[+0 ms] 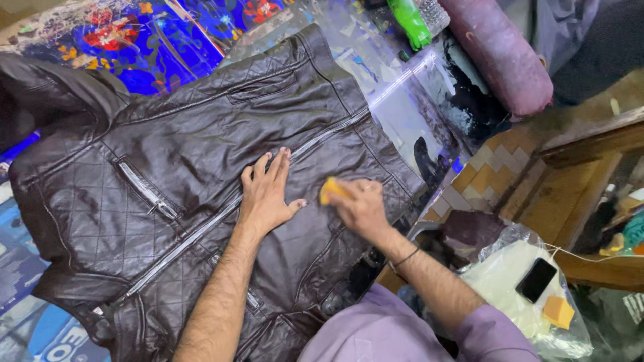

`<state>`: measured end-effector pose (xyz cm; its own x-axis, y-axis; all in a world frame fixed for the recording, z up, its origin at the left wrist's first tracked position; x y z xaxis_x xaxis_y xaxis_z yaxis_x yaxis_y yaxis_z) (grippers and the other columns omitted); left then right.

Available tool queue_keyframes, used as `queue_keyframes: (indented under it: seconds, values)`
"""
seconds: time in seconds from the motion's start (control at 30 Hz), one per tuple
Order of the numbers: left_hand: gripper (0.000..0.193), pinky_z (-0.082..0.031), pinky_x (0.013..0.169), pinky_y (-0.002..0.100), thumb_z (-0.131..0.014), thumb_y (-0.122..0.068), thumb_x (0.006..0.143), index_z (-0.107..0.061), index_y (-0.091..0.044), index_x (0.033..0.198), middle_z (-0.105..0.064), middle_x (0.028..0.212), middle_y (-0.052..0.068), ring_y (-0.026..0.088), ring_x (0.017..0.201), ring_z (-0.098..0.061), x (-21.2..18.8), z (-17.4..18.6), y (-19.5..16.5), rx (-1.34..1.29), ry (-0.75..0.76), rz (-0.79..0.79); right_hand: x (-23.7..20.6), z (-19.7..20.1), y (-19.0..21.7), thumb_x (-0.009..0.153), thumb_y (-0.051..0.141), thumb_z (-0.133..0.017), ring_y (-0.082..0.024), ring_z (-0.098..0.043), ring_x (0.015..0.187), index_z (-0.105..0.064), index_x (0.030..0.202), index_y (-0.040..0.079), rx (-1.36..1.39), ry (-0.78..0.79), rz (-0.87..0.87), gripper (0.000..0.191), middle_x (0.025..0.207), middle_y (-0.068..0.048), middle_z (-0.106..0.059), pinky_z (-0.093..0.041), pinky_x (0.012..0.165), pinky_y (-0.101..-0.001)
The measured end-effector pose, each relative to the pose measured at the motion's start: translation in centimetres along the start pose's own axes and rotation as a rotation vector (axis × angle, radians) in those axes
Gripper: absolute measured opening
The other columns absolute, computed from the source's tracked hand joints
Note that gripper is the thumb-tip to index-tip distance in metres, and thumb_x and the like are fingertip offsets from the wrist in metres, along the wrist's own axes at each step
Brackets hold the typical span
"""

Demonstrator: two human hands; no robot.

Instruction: The person pours liquid from a green plastic bottle onto a sponge and wipes the surface of a brown leather jacket spread on a work table. They reposition the jacket and continue wiping different areas, including the sleeves and body, throughout the clip.

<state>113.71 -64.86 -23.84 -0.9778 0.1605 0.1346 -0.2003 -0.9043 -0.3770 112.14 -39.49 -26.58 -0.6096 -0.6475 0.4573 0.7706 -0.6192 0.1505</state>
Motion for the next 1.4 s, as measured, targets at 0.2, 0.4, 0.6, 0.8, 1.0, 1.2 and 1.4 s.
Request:
queue_keyframes:
  seconds: [0.2, 0.4, 0.6, 0.8, 1.0, 1.2, 1.4]
  values:
    - [0.115, -0.025, 0.112, 0.055, -0.084, -0.052, 0.068, -0.03, -0.001, 0.155, -0.033, 0.162, 0.012, 0.036, 0.142, -0.033, -0.1, 0.3, 0.2, -0.041, 0.017, 0.001, 2.5, -2.5, -1.3, 0.082, 0.018, -0.076, -0.025, -0.061, 0.102, -0.076, 0.113, 0.024, -0.024, -0.006, 0.099, 0.031, 0.128, -0.003, -0.068, -0.045, 0.09, -0.0472]
    - [0.116, -0.026, 0.112, 0.054, -0.085, -0.052, 0.067, -0.03, 0.0, 0.155, -0.035, 0.162, 0.011, 0.034, 0.143, -0.033, -0.2, 0.4, 0.4, -0.065, 0.019, 0.01, 6.6, -3.4, -2.8, 0.084, 0.016, -0.075, -0.028, -0.06, 0.102, -0.077, 0.116, 0.02, 0.066, 0.037, 0.077, 0.033, 0.131, -0.008, -0.067, -0.047, 0.085, -0.0441]
    - [0.119, -0.026, 0.111, 0.055, -0.086, -0.053, 0.066, -0.029, 0.0, 0.155, -0.036, 0.16, 0.01, 0.033, 0.142, -0.033, 0.1, 0.5, 0.3, -0.041, 0.023, 0.023, 8.3, -3.6, -3.7, 0.084, 0.018, -0.072, -0.03, -0.06, 0.109, -0.075, 0.114, 0.018, 0.006, 0.032, 0.076, 0.03, 0.131, -0.007, -0.067, -0.046, 0.088, -0.0437]
    - [0.119, -0.027, 0.111, 0.055, -0.086, -0.054, 0.065, -0.029, 0.0, 0.155, -0.037, 0.16, 0.01, 0.033, 0.142, -0.034, 0.0, 0.3, 0.4, -0.04, 0.006, 0.016, 3.2, 0.3, -3.8, 0.08, 0.013, -0.071, -0.029, -0.057, 0.105, -0.078, 0.117, 0.019, -0.096, 0.178, -0.033, 0.038, 0.13, -0.004, -0.067, -0.041, 0.081, -0.0444]
    - [0.108, -0.023, 0.116, 0.058, -0.082, -0.052, 0.073, -0.035, -0.004, 0.157, -0.036, 0.163, 0.014, 0.036, 0.147, -0.03, -1.1, -1.3, -0.3, 0.058, -0.052, -0.032, -0.7, 3.1, -3.2, 0.079, 0.015, -0.069, -0.027, -0.057, 0.111, -0.078, 0.104, 0.022, -0.363, 0.289, -0.279, 0.028, 0.133, 0.003, -0.066, -0.04, 0.089, -0.0443]
    - [0.101, -0.008, 0.118, 0.071, -0.076, -0.055, 0.08, -0.033, -0.001, 0.154, -0.033, 0.164, 0.013, 0.038, 0.154, -0.02, -7.5, -1.6, -0.8, 0.091, -0.023, 0.019, -0.6, 0.8, -2.7, 0.081, 0.014, -0.07, -0.027, -0.056, 0.114, -0.078, 0.109, 0.023, -0.302, 0.164, -0.255, 0.03, 0.133, 0.003, -0.065, -0.04, 0.091, -0.0481]
    - [0.114, -0.003, 0.116, 0.075, -0.079, -0.057, 0.073, -0.028, 0.003, 0.156, -0.033, 0.164, 0.01, 0.036, 0.153, -0.018, -8.4, -1.0, 0.4, -0.006, -0.016, 0.084, 1.3, -1.6, -1.7, 0.074, 0.013, -0.074, -0.029, -0.059, 0.111, -0.077, 0.109, 0.021, -0.199, 0.036, -0.033, 0.036, 0.132, 0.0, -0.066, -0.042, 0.091, -0.0506]
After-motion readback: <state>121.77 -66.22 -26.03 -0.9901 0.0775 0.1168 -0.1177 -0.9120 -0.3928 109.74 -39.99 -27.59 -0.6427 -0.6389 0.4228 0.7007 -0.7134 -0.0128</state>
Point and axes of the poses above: each hand's wrist, its own x-axis towards the middle knuckle, its own z-axis out of the back of the hand, y = z × x, the point moved 1 cm from there along x, towards the middle knuckle
